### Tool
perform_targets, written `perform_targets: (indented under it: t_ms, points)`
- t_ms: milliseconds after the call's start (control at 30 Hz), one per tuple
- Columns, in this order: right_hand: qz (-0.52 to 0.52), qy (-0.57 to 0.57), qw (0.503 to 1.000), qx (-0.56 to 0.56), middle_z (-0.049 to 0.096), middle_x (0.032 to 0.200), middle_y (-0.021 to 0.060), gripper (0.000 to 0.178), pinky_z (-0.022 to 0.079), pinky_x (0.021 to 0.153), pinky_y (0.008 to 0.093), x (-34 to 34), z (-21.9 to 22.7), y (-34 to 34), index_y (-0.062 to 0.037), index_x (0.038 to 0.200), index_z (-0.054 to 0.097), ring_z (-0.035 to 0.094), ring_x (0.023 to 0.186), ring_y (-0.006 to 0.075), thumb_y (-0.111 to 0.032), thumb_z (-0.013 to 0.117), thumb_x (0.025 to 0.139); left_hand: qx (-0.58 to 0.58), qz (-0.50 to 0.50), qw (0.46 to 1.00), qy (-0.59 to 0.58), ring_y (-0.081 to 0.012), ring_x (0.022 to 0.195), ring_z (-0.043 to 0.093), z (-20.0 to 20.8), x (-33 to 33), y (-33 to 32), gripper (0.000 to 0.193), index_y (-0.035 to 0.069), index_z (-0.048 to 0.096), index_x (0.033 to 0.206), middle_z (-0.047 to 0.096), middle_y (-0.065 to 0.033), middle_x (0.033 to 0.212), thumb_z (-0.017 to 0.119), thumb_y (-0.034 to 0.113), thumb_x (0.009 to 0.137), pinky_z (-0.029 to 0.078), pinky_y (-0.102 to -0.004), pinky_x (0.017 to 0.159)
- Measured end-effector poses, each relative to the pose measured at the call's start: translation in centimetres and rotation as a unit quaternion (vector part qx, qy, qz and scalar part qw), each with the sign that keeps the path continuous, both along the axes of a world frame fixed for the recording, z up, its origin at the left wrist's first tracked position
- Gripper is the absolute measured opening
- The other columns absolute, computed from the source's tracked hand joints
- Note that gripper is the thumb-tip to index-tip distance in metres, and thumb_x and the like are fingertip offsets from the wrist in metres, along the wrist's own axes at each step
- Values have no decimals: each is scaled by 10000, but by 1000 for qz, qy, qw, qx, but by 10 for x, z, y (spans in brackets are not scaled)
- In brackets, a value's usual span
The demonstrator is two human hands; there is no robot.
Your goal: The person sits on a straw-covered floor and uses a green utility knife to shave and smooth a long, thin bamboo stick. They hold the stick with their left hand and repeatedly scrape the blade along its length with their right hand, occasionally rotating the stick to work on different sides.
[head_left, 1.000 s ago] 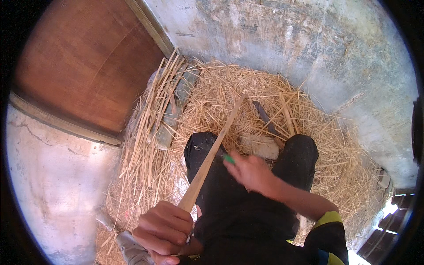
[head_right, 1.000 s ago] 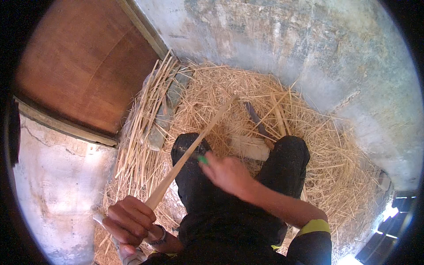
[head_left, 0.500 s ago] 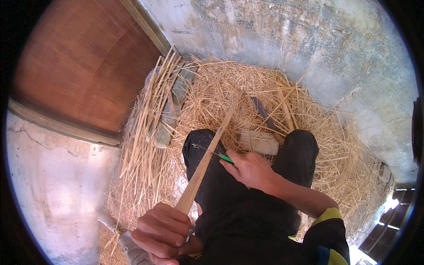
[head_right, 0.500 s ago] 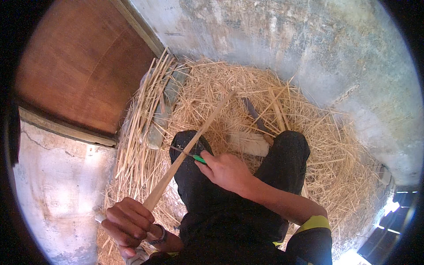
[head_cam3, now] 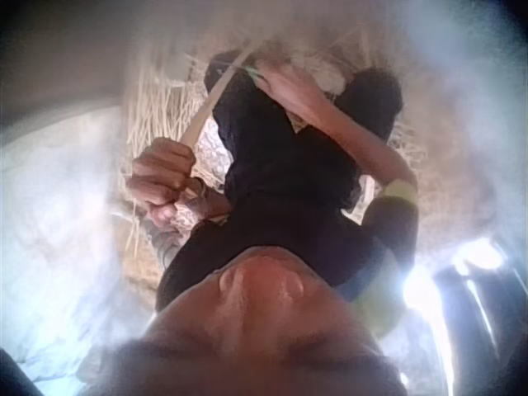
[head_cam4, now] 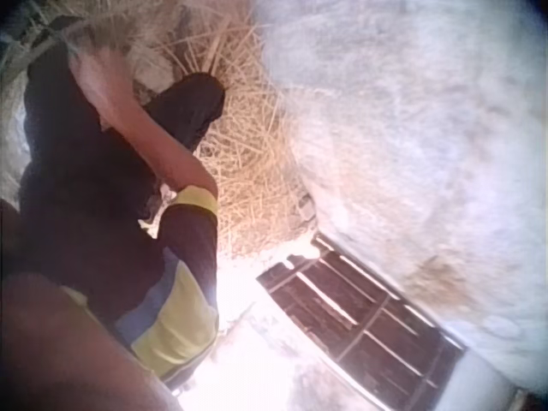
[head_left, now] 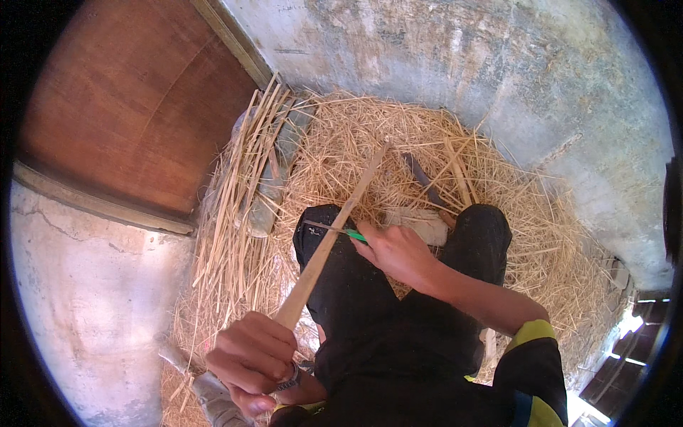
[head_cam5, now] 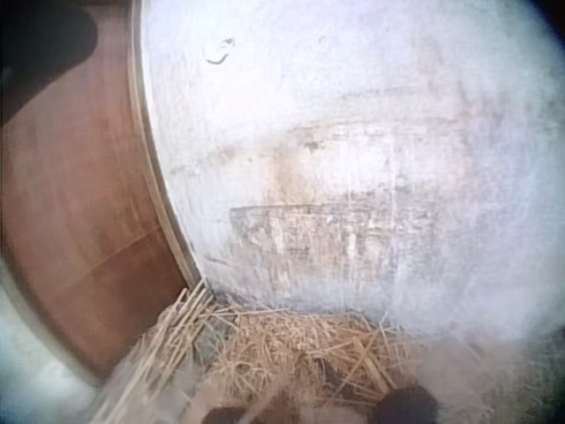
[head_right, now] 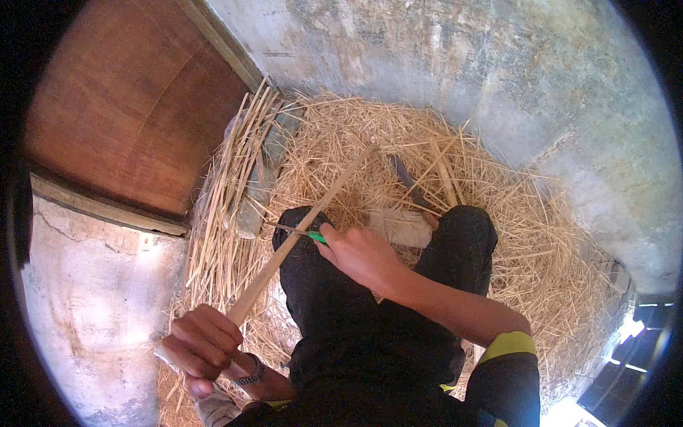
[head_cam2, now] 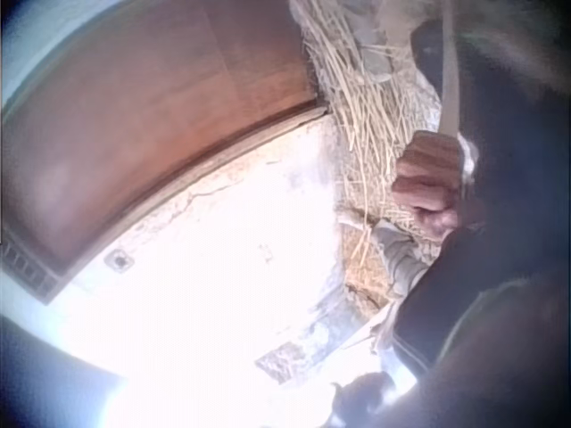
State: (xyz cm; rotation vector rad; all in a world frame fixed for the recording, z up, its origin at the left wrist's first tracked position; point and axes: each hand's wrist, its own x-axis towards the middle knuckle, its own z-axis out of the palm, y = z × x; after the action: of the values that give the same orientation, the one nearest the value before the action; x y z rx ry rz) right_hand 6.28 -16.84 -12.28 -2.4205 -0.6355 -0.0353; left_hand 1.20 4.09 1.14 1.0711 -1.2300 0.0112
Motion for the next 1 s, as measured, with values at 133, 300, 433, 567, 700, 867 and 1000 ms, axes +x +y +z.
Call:
perform_targets:
  t_ms: [133,300,433,567,700,867,1000]
  points:
    - [5,-51,999,16,586,557,162,233,499,480,457,6,-15,7,-39,900,543,609,521,374,-261,612,900,8,3,1000,-2,-150,281,310,3,-5,10,403,50,386,449,383,-52,408,523,86,826,221,-298,318]
    - [-13,-45,999,-24,588,572,172,226,492,467,461,7,-21,5,-45,933,547,611,525,368,-258,614,898,-13,14,1000,-12,-148,279,315,-2,-7,7,377,46,406,477,402,-58,411,519,84,836,225,-310,314]
    - [-50,-41,996,-56,576,556,164,265,477,452,474,44,-62,-21,-34,983,542,597,497,368,-288,577,916,-17,37,999,-28,-149,283,347,6,-9,3,393,50,410,480,418,-55,412,526,98,853,254,-308,305]
    - [-25,-23,999,-26,582,577,175,266,490,464,440,1,-35,-1,-21,1019,570,597,499,346,-272,556,933,-53,92,994,-1,-145,283,368,-3,-12,3,398,43,421,487,444,-59,409,522,114,866,288,-300,297]
    - [-43,-30,994,-98,577,572,171,305,475,445,423,35,-98,-29,3,1016,562,596,486,320,-295,526,956,-58,88,994,11,-149,283,364,1,-11,-3,390,37,428,491,439,-57,411,520,116,862,296,-298,305]
    - [-107,56,983,-137,574,587,174,300,485,479,418,47,-84,-45,-6,1062,531,613,532,322,-290,502,968,-46,78,996,1,-155,295,380,1,-13,-5,378,34,440,508,462,-72,421,521,118,867,303,-295,317]
    - [-82,127,987,53,620,711,214,282,491,539,503,4,-11,-6,-23,1080,474,627,627,406,-285,477,976,-43,104,994,6,-158,300,395,5,-15,-8,384,48,436,513,496,-89,438,521,129,879,309,-297,320]
